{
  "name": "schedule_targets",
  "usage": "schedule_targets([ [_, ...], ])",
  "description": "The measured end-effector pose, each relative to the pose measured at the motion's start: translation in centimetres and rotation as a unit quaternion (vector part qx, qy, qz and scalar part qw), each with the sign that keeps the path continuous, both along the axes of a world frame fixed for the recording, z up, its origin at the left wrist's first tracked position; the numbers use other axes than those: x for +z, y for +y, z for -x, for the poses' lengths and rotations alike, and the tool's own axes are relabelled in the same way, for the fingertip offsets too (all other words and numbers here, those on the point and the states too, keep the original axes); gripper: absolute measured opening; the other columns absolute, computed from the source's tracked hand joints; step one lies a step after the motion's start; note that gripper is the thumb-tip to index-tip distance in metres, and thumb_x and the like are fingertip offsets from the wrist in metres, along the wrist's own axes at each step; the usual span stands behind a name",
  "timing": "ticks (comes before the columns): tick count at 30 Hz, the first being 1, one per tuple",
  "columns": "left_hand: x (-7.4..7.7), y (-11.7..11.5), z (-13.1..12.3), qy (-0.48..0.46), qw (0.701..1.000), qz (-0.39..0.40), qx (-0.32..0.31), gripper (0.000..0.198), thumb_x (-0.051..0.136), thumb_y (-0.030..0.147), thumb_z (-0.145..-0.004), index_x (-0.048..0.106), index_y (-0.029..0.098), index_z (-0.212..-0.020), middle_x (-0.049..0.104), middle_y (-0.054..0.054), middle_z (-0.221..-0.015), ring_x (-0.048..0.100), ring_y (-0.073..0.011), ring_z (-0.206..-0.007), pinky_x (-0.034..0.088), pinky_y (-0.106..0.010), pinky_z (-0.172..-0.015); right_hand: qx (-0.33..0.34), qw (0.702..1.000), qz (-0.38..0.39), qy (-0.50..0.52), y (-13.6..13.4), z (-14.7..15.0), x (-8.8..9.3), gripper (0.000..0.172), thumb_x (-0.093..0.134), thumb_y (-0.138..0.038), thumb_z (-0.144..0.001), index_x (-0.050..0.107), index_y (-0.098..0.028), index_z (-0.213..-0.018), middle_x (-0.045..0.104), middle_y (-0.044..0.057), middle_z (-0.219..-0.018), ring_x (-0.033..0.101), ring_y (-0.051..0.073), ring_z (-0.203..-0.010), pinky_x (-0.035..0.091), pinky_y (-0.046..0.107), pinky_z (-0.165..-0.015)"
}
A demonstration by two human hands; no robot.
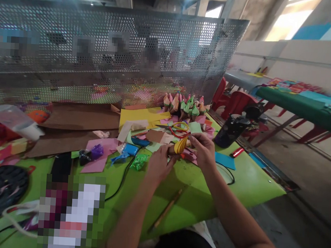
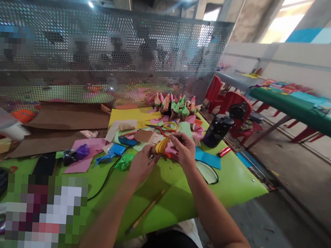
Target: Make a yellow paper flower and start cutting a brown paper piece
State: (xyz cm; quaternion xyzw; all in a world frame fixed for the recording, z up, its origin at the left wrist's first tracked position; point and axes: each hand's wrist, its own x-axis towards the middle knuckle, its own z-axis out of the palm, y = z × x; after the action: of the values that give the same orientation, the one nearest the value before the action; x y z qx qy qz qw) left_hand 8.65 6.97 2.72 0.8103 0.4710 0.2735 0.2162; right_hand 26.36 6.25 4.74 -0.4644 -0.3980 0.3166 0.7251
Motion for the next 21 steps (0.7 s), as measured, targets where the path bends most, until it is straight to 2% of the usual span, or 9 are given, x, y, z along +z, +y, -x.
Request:
schedule_targets([
  [7,0.04,-0.09,-0.06,-0.01,1.0,0.001,0.013,0.04,0.055,0.05,-0.099,0.058,0.023,-0.127,0.07,-0.013,-0.121,0.069,-0.0294,-0.108,0.051,-0.039,-0.092,-0.006,1.0,-0.001,-0.009,-0.23,0.04,0.29,0.029,0.087,-0.047,-0.065,0.077,-0.021,-0.074,0.064,-0.002,-0.063,0.048,0.011,-0.056,0.04,0.023,-0.049],
  [11,0.04,-0.01,0.04,-0.047,0.997,0.049,0.025,0.037,0.051,0.049,-0.1,0.058,0.022,-0.125,0.072,-0.01,-0.114,0.07,-0.0282,-0.104,0.051,-0.036,-0.086,0.028,1.0,-0.007,-0.012,-0.31,-0.02,0.3,0.035,0.083,-0.051,-0.071,0.081,-0.022,-0.091,0.071,0.001,-0.075,0.045,0.01,-0.055,0.037,0.024,-0.049],
  [14,0.04,0.02,0.06,-0.055,0.995,0.08,0.019,0.039,0.05,0.051,-0.099,0.058,0.022,-0.125,0.073,-0.009,-0.109,0.069,-0.0283,-0.101,0.049,-0.036,-0.085,0.046,0.999,-0.004,-0.007,-0.29,-0.05,0.11,0.037,0.083,-0.051,-0.072,0.081,-0.024,-0.097,0.069,0.0,-0.074,0.046,0.011,-0.057,0.037,0.024,-0.05],
  [21,0.37,-0.26,0.05,-0.097,0.987,0.128,-0.026,0.044,0.048,0.058,-0.097,0.059,0.023,-0.122,0.073,-0.006,-0.099,0.067,-0.0265,-0.091,0.047,-0.035,-0.082,0.013,1.0,-0.016,-0.021,-0.12,-0.05,-0.18,0.029,0.087,-0.046,-0.067,0.079,-0.024,-0.084,0.065,-0.001,-0.069,0.051,0.013,-0.061,0.04,0.025,-0.052],
])
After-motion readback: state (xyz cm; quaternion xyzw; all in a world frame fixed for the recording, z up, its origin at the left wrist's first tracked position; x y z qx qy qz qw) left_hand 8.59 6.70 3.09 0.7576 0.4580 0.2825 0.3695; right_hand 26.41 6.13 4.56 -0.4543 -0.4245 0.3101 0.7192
